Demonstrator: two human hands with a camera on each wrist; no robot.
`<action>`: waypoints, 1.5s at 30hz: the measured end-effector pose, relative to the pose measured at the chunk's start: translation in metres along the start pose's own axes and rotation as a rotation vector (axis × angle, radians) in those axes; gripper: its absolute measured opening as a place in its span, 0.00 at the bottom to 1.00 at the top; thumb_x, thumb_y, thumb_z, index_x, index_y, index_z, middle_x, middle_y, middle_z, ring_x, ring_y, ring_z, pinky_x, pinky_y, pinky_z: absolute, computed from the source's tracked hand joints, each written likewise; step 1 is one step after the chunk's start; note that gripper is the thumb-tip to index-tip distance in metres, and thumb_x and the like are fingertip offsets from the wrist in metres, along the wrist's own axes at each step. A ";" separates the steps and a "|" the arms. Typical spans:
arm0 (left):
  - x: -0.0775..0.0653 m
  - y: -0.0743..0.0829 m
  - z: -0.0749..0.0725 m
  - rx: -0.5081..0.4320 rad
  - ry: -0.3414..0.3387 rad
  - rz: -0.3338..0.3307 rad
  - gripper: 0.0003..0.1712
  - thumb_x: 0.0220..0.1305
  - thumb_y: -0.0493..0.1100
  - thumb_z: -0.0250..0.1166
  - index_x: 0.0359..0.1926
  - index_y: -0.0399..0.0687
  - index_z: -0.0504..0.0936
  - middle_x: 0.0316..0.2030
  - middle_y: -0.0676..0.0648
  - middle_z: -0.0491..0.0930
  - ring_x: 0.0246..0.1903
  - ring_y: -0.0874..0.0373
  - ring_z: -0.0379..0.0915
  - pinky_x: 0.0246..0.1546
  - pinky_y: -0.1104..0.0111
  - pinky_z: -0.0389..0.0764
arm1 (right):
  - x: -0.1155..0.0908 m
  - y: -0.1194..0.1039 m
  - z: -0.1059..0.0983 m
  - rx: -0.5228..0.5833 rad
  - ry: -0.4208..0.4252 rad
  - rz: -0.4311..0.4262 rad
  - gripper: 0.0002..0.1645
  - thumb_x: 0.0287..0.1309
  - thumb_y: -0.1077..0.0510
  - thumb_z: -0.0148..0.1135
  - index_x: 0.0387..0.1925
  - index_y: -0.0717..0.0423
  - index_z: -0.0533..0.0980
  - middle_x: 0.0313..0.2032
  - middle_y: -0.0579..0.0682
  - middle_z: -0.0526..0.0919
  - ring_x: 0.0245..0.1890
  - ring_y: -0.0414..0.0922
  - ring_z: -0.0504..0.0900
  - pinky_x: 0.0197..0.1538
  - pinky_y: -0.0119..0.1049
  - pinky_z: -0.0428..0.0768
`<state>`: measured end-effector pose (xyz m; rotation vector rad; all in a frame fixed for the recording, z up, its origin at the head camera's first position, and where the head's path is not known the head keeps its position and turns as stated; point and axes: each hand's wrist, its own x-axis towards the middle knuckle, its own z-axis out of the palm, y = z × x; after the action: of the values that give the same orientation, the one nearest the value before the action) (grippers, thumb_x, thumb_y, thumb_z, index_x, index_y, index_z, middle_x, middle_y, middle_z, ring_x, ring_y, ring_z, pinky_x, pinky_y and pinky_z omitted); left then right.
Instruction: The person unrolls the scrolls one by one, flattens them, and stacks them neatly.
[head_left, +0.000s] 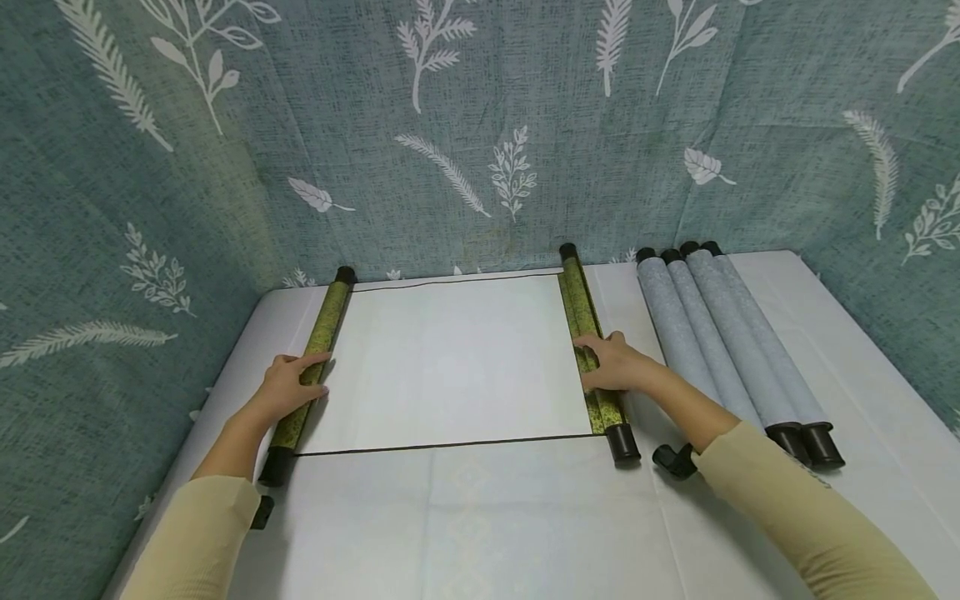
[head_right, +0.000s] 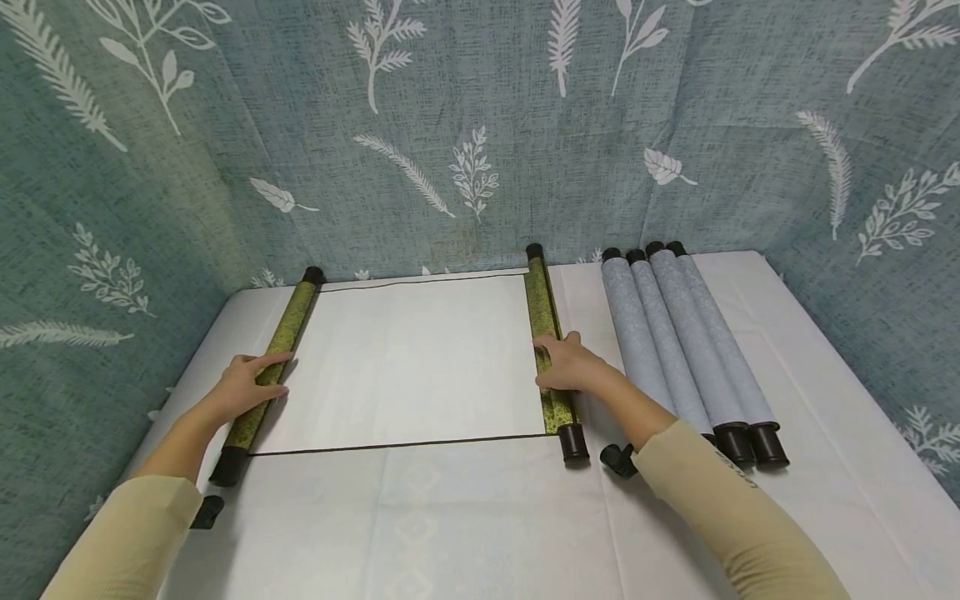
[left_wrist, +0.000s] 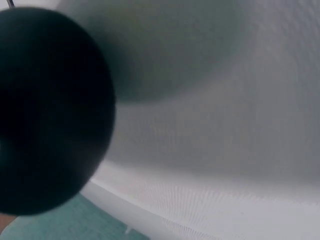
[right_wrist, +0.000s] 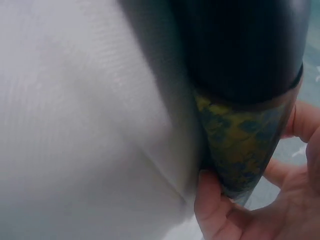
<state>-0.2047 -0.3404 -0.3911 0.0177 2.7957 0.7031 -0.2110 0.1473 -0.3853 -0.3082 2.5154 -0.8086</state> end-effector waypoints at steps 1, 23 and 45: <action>-0.001 0.000 0.000 0.005 0.002 -0.001 0.40 0.60 0.43 0.65 0.69 0.38 0.59 0.60 0.18 0.48 0.59 0.21 0.46 0.47 0.36 0.65 | 0.000 0.000 0.000 0.004 -0.002 0.005 0.42 0.54 0.57 0.58 0.70 0.58 0.55 0.59 0.79 0.50 0.42 0.59 0.69 0.36 0.45 0.70; -0.004 -0.007 -0.007 0.002 0.040 -0.075 0.46 0.55 0.42 0.70 0.70 0.40 0.55 0.59 0.17 0.47 0.57 0.20 0.47 0.47 0.36 0.65 | -0.002 0.004 -0.002 -0.016 0.037 0.032 0.49 0.47 0.61 0.67 0.69 0.55 0.54 0.56 0.78 0.54 0.29 0.51 0.70 0.28 0.39 0.69; -0.009 -0.021 -0.008 -0.004 0.031 -0.017 0.30 0.67 0.37 0.48 0.69 0.35 0.56 0.60 0.17 0.48 0.56 0.20 0.47 0.38 0.44 0.67 | -0.009 0.012 0.000 0.023 0.046 0.026 0.48 0.48 0.59 0.62 0.70 0.56 0.53 0.56 0.79 0.52 0.26 0.50 0.68 0.26 0.38 0.67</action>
<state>-0.1967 -0.3638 -0.3918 -0.0181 2.8207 0.7116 -0.2040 0.1601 -0.3886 -0.2516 2.5450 -0.8430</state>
